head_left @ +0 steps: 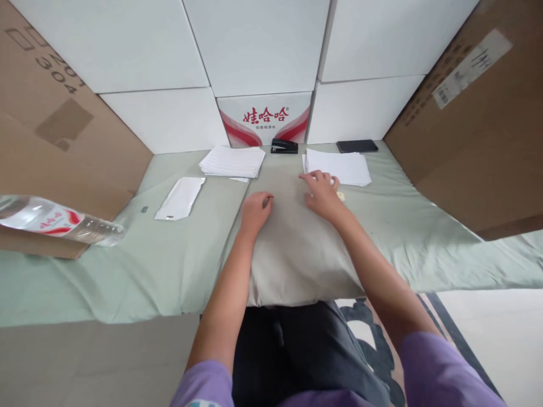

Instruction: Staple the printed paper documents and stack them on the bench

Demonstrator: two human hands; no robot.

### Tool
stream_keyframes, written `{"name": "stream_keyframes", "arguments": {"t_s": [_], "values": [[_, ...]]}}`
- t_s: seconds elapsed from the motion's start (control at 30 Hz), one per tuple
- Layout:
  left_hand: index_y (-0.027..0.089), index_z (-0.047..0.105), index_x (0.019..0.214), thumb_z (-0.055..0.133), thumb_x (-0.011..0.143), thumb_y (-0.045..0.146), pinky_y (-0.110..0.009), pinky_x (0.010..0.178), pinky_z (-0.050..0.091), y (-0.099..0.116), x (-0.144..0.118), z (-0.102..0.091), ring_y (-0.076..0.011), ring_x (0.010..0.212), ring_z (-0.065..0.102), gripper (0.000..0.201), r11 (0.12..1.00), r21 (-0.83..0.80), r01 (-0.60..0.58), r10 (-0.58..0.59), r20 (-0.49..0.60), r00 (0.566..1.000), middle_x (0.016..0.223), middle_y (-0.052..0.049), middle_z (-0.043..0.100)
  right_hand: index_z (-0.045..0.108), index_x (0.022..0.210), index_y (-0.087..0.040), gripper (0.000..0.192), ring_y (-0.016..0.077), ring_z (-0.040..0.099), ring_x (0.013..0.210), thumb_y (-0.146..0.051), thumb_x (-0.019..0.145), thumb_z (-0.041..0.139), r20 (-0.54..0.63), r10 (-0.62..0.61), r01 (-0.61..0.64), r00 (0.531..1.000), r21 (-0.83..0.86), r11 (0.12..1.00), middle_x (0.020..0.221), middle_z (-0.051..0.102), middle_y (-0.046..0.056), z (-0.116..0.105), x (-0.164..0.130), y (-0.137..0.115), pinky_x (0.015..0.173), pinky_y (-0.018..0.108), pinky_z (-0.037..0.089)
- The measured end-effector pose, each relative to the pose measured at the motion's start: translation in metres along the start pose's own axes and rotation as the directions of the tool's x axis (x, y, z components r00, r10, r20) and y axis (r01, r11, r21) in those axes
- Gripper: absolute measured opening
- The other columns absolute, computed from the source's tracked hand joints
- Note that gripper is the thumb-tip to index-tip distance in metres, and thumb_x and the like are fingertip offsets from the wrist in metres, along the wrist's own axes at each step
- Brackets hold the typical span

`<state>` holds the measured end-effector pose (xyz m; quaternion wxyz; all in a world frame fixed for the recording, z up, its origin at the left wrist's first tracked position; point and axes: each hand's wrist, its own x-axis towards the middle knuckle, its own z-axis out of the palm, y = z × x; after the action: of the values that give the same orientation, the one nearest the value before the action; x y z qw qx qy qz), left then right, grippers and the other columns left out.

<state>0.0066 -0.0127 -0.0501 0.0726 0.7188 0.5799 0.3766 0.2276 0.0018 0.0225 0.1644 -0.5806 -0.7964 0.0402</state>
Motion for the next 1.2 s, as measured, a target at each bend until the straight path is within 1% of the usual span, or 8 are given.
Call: {"name": "stream_keyframes", "arguments": {"t_s": [0.17,0.3,0.43,0.57,0.73,0.83,1.0,1.2], "values": [[0.020,0.073,0.094,0.051,0.091,0.024,-0.036,0.087,0.053,-0.016,0.004,-0.011,-0.0235,0.090,0.071,0.022,0.953,-0.026,0.303,-0.299,-0.259,0.918,0.094,-0.008,0.077,0.058,0.127,-0.022,0.044,0.0289,0.052,0.118,-0.011,0.088,0.042,0.002,0.042,-0.041,0.999,0.301,0.953,0.129,0.060,0.014,0.058,0.019,-0.094,0.098,0.045,0.036],[0.020,0.069,0.089,0.050,0.089,0.022,-0.033,0.086,0.054,-0.031,0.005,-0.023,-0.0201,0.088,0.070,0.019,0.919,-0.113,0.377,-0.392,-0.364,0.845,0.091,-0.006,0.076,0.061,0.117,-0.022,0.034,0.0284,0.052,0.118,-0.013,0.093,0.040,0.052,0.041,-0.056,0.998,0.339,0.939,0.124,0.064,0.011,0.098,0.022,-0.127,0.096,0.044,0.034],[0.018,0.067,0.094,0.053,0.086,0.020,-0.033,0.089,0.054,-0.036,0.005,-0.029,-0.0199,0.091,0.069,0.016,0.912,-0.146,0.383,-0.408,-0.388,0.826,0.096,-0.008,0.075,0.063,0.110,-0.021,0.027,0.0295,0.053,0.115,-0.015,0.094,0.042,0.036,0.007,-0.017,0.999,0.304,0.952,0.119,0.067,0.011,0.107,0.019,-0.126,0.095,0.043,0.033],[0.017,0.065,0.101,0.056,0.084,0.018,-0.038,0.096,0.052,-0.038,0.013,-0.028,-0.0238,0.102,0.068,0.020,0.929,-0.057,0.366,-0.363,-0.330,0.871,0.104,-0.011,0.073,0.062,0.102,-0.023,0.022,0.0253,0.059,0.102,-0.021,0.096,0.041,0.040,0.024,-0.037,0.999,0.371,0.928,0.105,0.071,0.008,0.107,0.023,-0.121,0.088,0.037,0.036],[0.016,0.058,0.131,0.065,0.078,0.021,-0.055,0.114,0.038,-0.055,0.055,-0.020,-0.0354,0.135,0.053,0.054,0.950,0.158,0.271,-0.252,-0.128,0.959,0.142,-0.021,0.059,0.059,0.100,-0.025,0.023,0.0207,0.060,0.081,-0.027,0.096,0.036,0.033,0.132,-0.129,0.991,0.533,0.836,0.088,0.069,0.003,0.107,0.028,-0.118,0.073,0.031,0.040],[0.018,0.053,0.141,0.068,0.076,0.023,-0.065,0.119,0.025,-0.066,0.080,-0.016,-0.0383,0.147,0.039,0.067,0.959,0.210,0.189,-0.202,0.043,0.978,0.154,-0.020,0.048,0.058,0.096,-0.025,0.021,0.0179,0.057,0.073,-0.027,0.094,0.037,-0.003,0.148,-0.114,0.989,0.619,0.777,0.082,0.067,0.001,0.107,0.028,-0.117,0.072,0.029,0.040],[0.021,0.049,0.149,0.055,0.091,0.031,-0.055,0.122,0.024,-0.064,0.087,-0.015,-0.0319,0.137,0.054,0.060,0.912,0.386,0.137,-0.217,0.172,0.961,0.145,-0.016,0.060,0.056,0.086,-0.024,0.013,0.0143,0.051,0.062,-0.023,0.089,0.044,-0.066,0.202,-0.078,0.977,0.774,0.628,0.068,0.057,-0.004,0.115,0.030,-0.116,0.064,0.026,0.038],[0.023,0.061,0.140,0.034,0.102,0.033,-0.044,0.114,0.034,-0.053,0.076,-0.019,-0.0291,0.116,0.067,0.048,0.858,0.478,0.188,-0.260,0.087,0.962,0.121,-0.014,0.074,0.054,0.082,-0.023,0.008,0.0112,0.044,0.054,-0.021,0.083,0.047,-0.090,0.287,-0.039,0.954,0.908,0.416,0.059,0.049,-0.007,0.121,0.034,-0.114,0.057,0.024,0.033]]}}
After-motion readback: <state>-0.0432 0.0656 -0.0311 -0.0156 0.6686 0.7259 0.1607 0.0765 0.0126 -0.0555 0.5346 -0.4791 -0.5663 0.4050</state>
